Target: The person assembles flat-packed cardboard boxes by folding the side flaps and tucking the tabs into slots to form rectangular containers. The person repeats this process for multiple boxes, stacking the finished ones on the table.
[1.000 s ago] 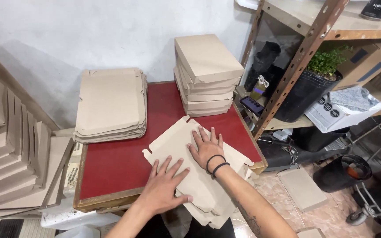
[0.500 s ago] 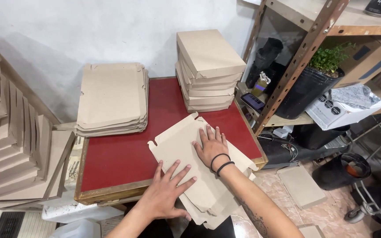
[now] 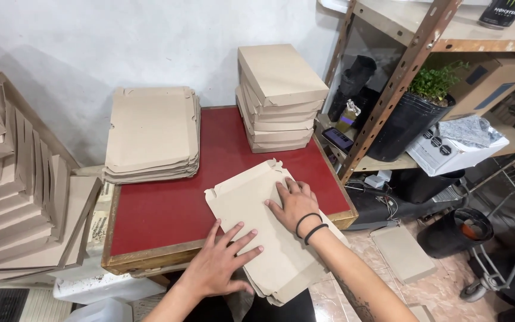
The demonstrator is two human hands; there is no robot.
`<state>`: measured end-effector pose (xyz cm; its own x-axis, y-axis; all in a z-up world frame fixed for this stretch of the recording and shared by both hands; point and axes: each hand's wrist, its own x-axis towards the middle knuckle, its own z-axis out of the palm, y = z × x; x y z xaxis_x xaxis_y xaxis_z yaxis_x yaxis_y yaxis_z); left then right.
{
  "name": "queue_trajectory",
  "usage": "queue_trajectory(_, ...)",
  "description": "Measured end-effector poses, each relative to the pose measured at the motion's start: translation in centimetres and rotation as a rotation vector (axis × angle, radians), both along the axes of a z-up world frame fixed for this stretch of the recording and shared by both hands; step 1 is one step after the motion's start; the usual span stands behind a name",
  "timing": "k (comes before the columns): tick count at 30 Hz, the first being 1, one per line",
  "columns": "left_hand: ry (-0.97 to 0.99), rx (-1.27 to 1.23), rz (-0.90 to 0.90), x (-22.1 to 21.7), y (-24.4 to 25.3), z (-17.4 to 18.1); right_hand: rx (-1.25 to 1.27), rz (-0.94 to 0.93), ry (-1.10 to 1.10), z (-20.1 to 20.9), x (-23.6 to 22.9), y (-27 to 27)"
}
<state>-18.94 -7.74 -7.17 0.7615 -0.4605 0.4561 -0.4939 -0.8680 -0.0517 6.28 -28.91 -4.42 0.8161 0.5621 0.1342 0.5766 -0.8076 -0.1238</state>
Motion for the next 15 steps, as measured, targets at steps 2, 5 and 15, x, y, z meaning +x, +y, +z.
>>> queue_trajectory(2,-0.005,0.030,0.011,0.0,-0.3,-0.2,-0.010,-0.006,0.000,0.5,-0.4,-0.3)
queue_trajectory(5,-0.067,0.032,0.047,-0.1,-0.3,-1.0,0.058,0.008,0.054,1.4,-0.6,-1.0)
queue_trajectory(15,-0.370,-0.093,-0.040,-2.7,2.3,3.3,0.552,-0.037,0.659,4.7,0.7,-5.8)
